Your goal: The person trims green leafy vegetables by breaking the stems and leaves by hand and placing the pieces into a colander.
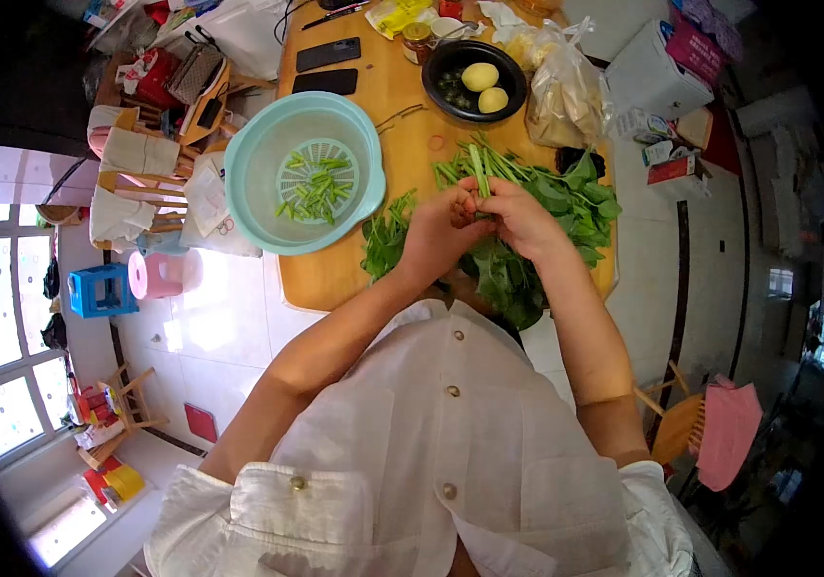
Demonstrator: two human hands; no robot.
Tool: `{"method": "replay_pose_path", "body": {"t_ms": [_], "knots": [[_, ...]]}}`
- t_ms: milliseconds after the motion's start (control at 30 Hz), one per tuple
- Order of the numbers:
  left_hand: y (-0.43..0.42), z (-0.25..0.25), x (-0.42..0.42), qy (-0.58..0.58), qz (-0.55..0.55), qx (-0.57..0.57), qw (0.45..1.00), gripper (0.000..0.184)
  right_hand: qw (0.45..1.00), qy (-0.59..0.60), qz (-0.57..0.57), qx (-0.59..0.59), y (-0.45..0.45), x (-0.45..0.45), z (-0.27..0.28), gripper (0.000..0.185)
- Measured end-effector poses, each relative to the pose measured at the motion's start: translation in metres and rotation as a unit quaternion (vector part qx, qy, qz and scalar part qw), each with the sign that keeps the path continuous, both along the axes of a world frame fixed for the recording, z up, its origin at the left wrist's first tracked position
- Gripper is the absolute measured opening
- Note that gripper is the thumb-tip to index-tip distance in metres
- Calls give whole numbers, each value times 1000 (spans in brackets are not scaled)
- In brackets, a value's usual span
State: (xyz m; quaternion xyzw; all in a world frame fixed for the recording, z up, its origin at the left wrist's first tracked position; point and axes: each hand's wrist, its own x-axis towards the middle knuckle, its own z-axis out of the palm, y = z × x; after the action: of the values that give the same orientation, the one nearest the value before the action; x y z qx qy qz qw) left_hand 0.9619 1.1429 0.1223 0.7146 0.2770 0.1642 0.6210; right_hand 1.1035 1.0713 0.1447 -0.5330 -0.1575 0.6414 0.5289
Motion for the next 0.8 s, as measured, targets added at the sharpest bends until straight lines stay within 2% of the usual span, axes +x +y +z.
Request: {"method": "replay_pose_path", "body": {"t_ms": [33, 100, 133, 200, 333, 400, 433, 500, 533, 600, 633, 700, 733, 800], "knots": [[3, -5, -2, 1, -2, 1, 1000, 18, 999, -1, -31, 10, 0, -1, -1, 29], [11, -5, -10, -44, 17, -169, 984, 17, 998, -1, -62, 20, -2, 3, -4, 28], [15, -7, -15, -44, 16, -168, 985, 17, 998, 0, -48, 36, -5, 9, -6, 29], [22, -8, -25, -40, 68, -297, 951, 20, 998, 3, -35, 52, -7, 11, 1, 30], [27, -1, -41, -32, 91, -343, 934, 26, 999, -39, -8, 32, -13, 10, 11, 33], [27, -5, -46, 8, 109, -271, 956, 26, 997, -67, 9, 33, -14, 13, 6, 34], [29, -16, -49, 8, 110, -272, 956, 26, 995, -96, 4, 2, -16, 14, 3, 33], [34, -37, -56, 34, 52, -97, 993, 28, 992, -125, -2, -30, -19, 18, -5, 33], [34, -39, -59, 33, 52, -97, 993, 28, 994, -110, -5, -18, -20, 20, -10, 33], [32, -30, -61, 195, 3, 83, 977, 39, 995, -96, -8, -5, -19, 19, -11, 33], [31, -32, -61, 194, 1, 83, 977, 39, 992, -126, 4, 4, -19, 18, -9, 31], [28, -30, -58, 84, 8, 310, 947, 47, 988, -155, 15, 11, -20, 14, -3, 30], [25, -28, -54, 84, 9, 310, 947, 47, 983, -181, 10, 30, -21, 10, 0, 26], [20, 12, -33, -40, 61, 287, 955, 44, 977, -206, 6, 51, -20, 5, 3, 23]]}}
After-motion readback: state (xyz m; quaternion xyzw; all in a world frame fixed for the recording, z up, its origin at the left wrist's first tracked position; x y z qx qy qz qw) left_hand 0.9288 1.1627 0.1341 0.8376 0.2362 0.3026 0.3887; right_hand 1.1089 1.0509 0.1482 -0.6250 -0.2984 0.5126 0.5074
